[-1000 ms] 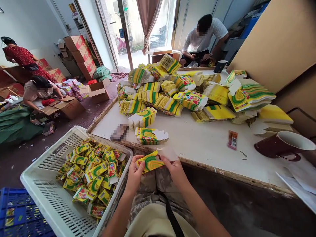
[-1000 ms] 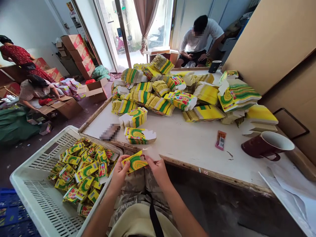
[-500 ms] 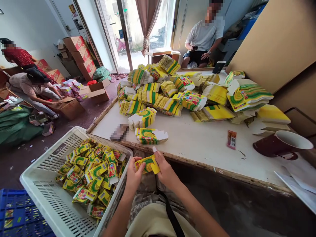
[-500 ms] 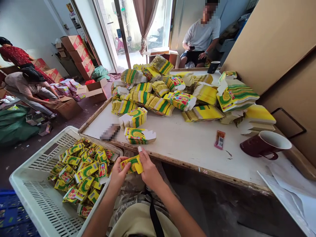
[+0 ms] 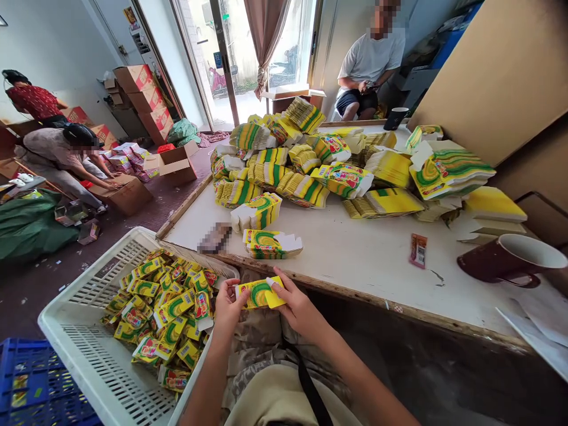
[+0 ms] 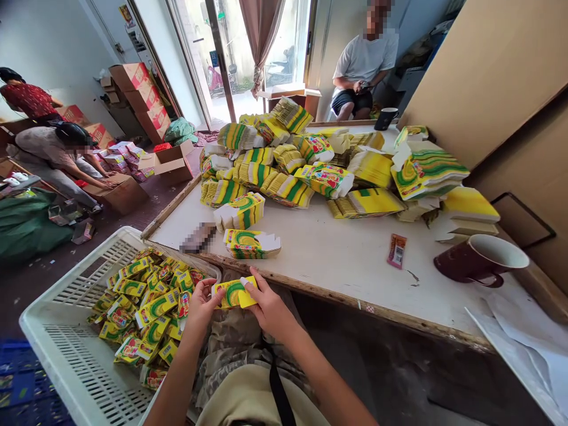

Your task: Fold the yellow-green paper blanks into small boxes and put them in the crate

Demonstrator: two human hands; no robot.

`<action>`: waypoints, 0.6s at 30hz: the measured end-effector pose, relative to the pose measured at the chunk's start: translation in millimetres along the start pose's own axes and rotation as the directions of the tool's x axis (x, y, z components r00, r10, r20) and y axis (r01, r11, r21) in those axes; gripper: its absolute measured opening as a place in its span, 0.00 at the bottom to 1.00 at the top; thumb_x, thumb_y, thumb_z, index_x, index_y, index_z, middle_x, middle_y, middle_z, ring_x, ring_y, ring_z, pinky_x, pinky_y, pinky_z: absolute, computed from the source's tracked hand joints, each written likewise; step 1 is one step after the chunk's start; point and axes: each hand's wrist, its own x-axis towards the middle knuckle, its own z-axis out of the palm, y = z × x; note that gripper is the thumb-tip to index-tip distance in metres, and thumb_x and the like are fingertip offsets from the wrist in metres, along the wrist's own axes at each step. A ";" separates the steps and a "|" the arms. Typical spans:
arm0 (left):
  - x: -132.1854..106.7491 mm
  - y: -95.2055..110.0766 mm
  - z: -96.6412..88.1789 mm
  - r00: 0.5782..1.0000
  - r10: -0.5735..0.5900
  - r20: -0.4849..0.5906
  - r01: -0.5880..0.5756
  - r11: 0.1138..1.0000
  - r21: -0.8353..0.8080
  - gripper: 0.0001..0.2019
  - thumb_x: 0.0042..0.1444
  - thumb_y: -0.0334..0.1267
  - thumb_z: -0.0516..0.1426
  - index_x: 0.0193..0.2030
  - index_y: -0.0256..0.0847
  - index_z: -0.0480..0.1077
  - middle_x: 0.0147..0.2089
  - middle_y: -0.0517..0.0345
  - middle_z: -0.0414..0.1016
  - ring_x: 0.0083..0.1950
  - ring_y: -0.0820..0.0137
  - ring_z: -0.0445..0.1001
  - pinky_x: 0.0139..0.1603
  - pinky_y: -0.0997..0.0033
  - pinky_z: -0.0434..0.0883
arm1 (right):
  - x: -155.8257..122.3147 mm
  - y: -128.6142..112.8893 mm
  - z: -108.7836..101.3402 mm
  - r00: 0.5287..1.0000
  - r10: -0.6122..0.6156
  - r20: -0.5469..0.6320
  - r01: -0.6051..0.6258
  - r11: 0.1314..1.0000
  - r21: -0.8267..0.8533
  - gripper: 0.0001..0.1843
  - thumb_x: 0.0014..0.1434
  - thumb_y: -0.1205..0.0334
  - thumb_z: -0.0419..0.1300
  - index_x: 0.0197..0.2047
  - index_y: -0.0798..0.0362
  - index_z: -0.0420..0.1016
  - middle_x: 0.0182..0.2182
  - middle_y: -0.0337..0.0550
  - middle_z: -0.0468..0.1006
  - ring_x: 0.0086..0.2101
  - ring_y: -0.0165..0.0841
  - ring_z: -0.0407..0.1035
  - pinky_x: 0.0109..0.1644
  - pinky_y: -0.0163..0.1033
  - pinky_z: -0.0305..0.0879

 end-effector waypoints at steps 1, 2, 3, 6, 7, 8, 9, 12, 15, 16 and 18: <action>0.7 -1.1 -0.3 1.000 -0.011 0.007 0.011 1.000 -0.010 0.30 0.34 0.55 0.71 0.40 0.39 0.69 0.28 0.62 0.73 0.29 0.71 0.72 0.31 0.73 0.70 | 0.9 -1.1 -1.4 1.000 0.003 -0.001 -0.003 1.000 0.002 0.24 0.66 0.66 0.55 0.64 0.47 0.69 0.72 0.53 0.54 0.67 0.46 0.58 0.65 0.52 0.64; 0.9 -2.4 -0.5 0.999 -0.024 0.023 0.024 1.000 -0.007 0.30 0.35 0.55 0.71 0.40 0.39 0.69 0.27 0.63 0.72 0.27 0.72 0.71 0.30 0.74 0.69 | 1.9 -2.5 -3.4 1.000 0.007 0.009 -0.007 1.000 0.001 0.20 0.66 0.65 0.55 0.60 0.47 0.74 0.71 0.52 0.55 0.66 0.46 0.60 0.65 0.52 0.65; 0.8 -4.0 -0.5 0.999 -0.034 0.039 0.034 0.999 0.001 0.29 0.36 0.55 0.71 0.39 0.39 0.70 0.26 0.63 0.72 0.26 0.73 0.70 0.28 0.74 0.68 | 3.0 -4.1 -6.5 1.000 0.011 0.028 -0.011 1.000 -0.001 0.18 0.66 0.64 0.55 0.57 0.47 0.77 0.71 0.51 0.57 0.65 0.46 0.62 0.64 0.51 0.66; -1.0 -7.3 0.4 0.998 -0.039 0.057 0.038 0.999 0.013 0.26 0.35 0.54 0.71 0.36 0.38 0.71 0.26 0.65 0.70 0.24 0.76 0.67 0.26 0.76 0.66 | 6.4 -8.6 -21.3 0.990 0.024 0.139 -0.021 1.000 -0.018 0.14 0.64 0.64 0.58 0.49 0.47 0.82 0.67 0.51 0.64 0.61 0.47 0.67 0.62 0.52 0.68; -1.7 -7.2 1.2 0.998 -0.038 0.055 0.038 0.999 0.006 0.26 0.35 0.53 0.71 0.35 0.38 0.71 0.26 0.65 0.70 0.24 0.76 0.67 0.26 0.77 0.66 | 7.4 -9.6 -26.9 0.983 0.024 0.180 -0.020 1.000 -0.024 0.13 0.63 0.64 0.60 0.48 0.47 0.82 0.66 0.52 0.66 0.61 0.48 0.67 0.62 0.53 0.67; -2.5 -6.2 2.2 0.998 -0.038 0.055 0.039 0.999 -0.008 0.26 0.35 0.53 0.71 0.35 0.38 0.71 0.26 0.65 0.70 0.25 0.76 0.67 0.27 0.77 0.66 | 8.1 -10.2 -31.6 0.978 0.024 0.208 -0.019 0.999 -0.027 0.12 0.62 0.63 0.62 0.48 0.47 0.83 0.65 0.53 0.67 0.61 0.49 0.67 0.62 0.54 0.67; -3.1 -4.2 3.4 0.998 -0.036 0.054 0.038 0.999 -0.025 0.26 0.36 0.53 0.71 0.35 0.38 0.71 0.26 0.65 0.70 0.25 0.76 0.67 0.27 0.77 0.67 | 8.5 -10.4 -34.9 0.975 0.022 0.220 -0.017 1.000 -0.025 0.13 0.61 0.63 0.63 0.48 0.47 0.83 0.65 0.54 0.67 0.61 0.50 0.66 0.62 0.55 0.66; -4.7 5.5 7.2 0.997 -0.037 0.062 0.041 0.997 -0.067 0.26 0.37 0.53 0.71 0.37 0.38 0.71 0.27 0.64 0.72 0.26 0.74 0.69 0.29 0.75 0.69 | 6.8 -8.4 -31.8 0.985 0.001 0.174 -0.003 1.000 0.014 0.18 0.61 0.59 0.64 0.54 0.48 0.80 0.68 0.55 0.62 0.64 0.51 0.62 0.65 0.56 0.63; -6.0 14.2 10.8 0.994 -0.051 0.098 0.060 0.995 -0.085 0.26 0.37 0.52 0.71 0.39 0.38 0.72 0.28 0.62 0.74 0.27 0.72 0.72 0.30 0.74 0.70 | 2.9 -4.9 -15.2 0.999 0.001 0.035 -0.002 1.000 0.019 0.18 0.65 0.56 0.59 0.57 0.48 0.77 0.69 0.54 0.60 0.65 0.48 0.61 0.65 0.54 0.62; -6.2 15.7 11.6 0.994 -0.051 0.101 0.060 0.994 -0.095 0.26 0.37 0.52 0.72 0.38 0.38 0.72 0.28 0.62 0.74 0.27 0.72 0.72 0.31 0.74 0.70 | 1.8 -4.2 -10.4 1.000 0.010 -0.016 -0.010 1.000 0.010 0.17 0.67 0.55 0.56 0.56 0.48 0.78 0.69 0.54 0.60 0.65 0.48 0.61 0.65 0.53 0.63; -6.2 16.5 12.3 0.996 -0.042 0.082 0.051 0.992 -0.119 0.26 0.37 0.52 0.72 0.38 0.37 0.72 0.28 0.62 0.74 0.27 0.73 0.72 0.31 0.74 0.71 | 1.1 -4.3 -6.3 0.998 0.020 -0.068 -0.021 1.000 -0.009 0.17 0.68 0.55 0.54 0.53 0.49 0.79 0.68 0.55 0.62 0.64 0.47 0.64 0.64 0.52 0.65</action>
